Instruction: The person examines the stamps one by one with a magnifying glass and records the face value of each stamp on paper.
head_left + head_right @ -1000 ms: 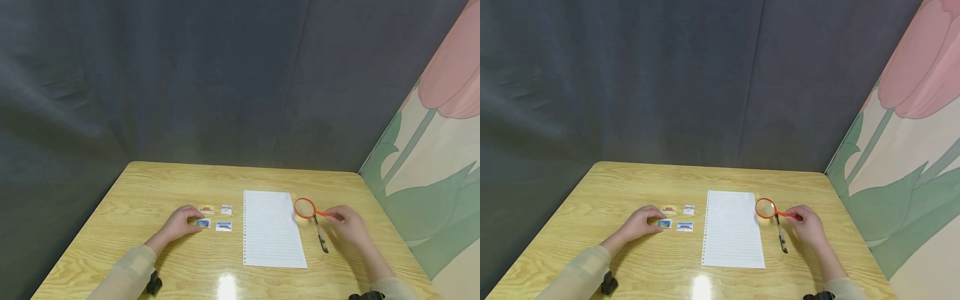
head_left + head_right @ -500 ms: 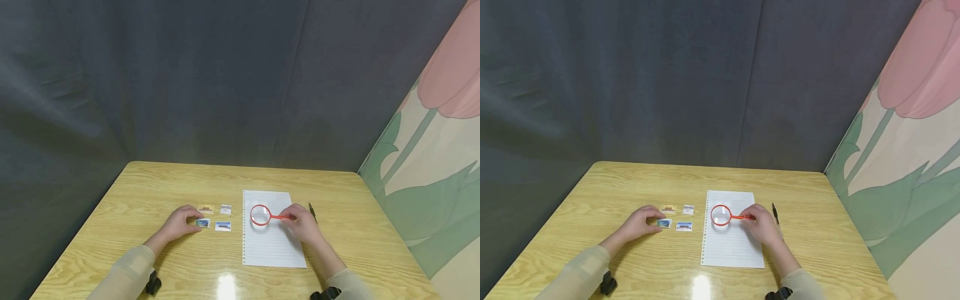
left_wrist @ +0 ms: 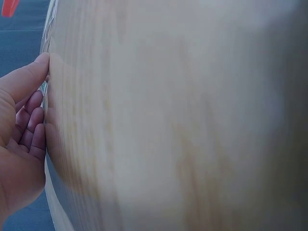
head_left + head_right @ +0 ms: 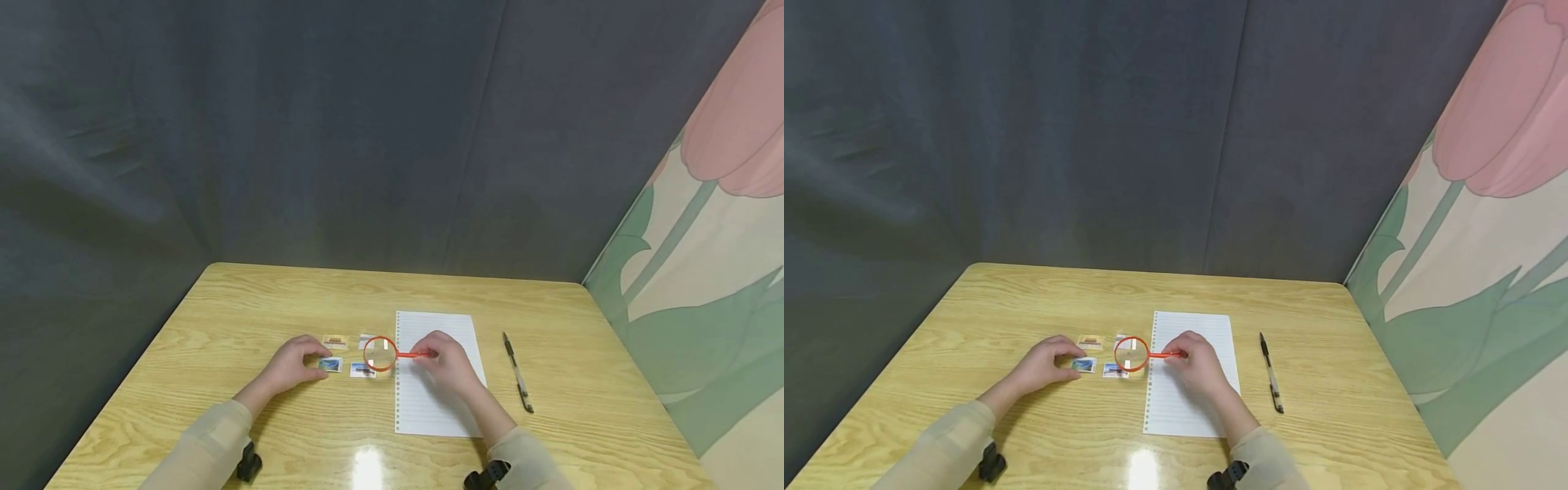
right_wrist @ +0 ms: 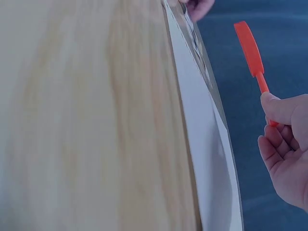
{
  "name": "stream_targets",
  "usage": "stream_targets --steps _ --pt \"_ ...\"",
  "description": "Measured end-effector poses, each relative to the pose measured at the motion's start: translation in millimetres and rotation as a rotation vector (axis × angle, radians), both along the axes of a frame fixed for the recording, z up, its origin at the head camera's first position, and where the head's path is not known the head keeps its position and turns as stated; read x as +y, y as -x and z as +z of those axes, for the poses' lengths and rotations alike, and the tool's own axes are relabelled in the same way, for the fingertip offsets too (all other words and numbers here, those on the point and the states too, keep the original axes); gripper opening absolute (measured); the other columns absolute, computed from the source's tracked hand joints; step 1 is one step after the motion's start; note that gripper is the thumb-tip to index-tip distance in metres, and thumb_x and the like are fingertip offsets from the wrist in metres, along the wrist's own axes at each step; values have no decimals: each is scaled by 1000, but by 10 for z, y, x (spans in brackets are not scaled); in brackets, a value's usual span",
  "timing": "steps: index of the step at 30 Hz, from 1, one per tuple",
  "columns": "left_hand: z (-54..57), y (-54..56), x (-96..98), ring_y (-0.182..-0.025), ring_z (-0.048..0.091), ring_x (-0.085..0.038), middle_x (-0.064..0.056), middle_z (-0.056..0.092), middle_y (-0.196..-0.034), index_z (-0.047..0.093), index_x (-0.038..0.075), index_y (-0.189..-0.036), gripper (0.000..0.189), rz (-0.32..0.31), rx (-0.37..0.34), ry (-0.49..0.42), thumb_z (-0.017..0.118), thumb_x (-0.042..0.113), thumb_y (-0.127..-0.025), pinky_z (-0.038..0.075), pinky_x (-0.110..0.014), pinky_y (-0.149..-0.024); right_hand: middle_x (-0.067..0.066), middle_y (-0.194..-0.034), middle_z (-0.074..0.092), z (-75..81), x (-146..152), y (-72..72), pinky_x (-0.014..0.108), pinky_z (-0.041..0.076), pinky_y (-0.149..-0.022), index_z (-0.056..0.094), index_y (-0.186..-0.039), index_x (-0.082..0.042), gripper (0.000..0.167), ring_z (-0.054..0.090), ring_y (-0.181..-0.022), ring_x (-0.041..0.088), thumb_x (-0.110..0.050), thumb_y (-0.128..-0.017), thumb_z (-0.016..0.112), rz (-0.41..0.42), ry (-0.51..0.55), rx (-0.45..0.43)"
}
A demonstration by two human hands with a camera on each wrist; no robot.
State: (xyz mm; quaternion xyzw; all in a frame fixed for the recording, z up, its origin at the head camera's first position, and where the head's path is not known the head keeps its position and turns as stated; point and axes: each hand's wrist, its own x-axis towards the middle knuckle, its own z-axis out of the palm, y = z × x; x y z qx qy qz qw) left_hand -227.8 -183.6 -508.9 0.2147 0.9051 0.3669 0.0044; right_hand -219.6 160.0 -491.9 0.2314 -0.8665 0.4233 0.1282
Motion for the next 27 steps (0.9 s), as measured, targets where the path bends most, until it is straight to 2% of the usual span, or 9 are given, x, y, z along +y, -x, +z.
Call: stream_targets --steps 13,21,27 --pt "-6 5 13 -102 61 -22 5 65 -103 75 15 -102 29 -10 28 -2 87 17 -75 50 -46 -94 -9 -82 61 -24 -428 -36 25 50 -69 73 -83 -12 16 55 -77 9 0 -76 82 15 -49 -55" --pt "-13 14 -7 -100 61 -23 4 65 -103 75 13 -101 31 -17 57 6 88 20 -74 51 -46 -92 -7 -82 61 -51 -640 -14 23 48 -65 74 -84 -11 12 51 -75 8 -5 -78 83 38 -78 -38" --pt "-30 20 -24 -99 61 -22 3 66 -102 75 10 -100 31 -44 100 2 89 16 -73 51 -44 -91 -4 -86 63 -46 -736 -11 28 50 -72 73 -84 -10 11 56 -81 11 -5 -79 82 53 -96 -21"
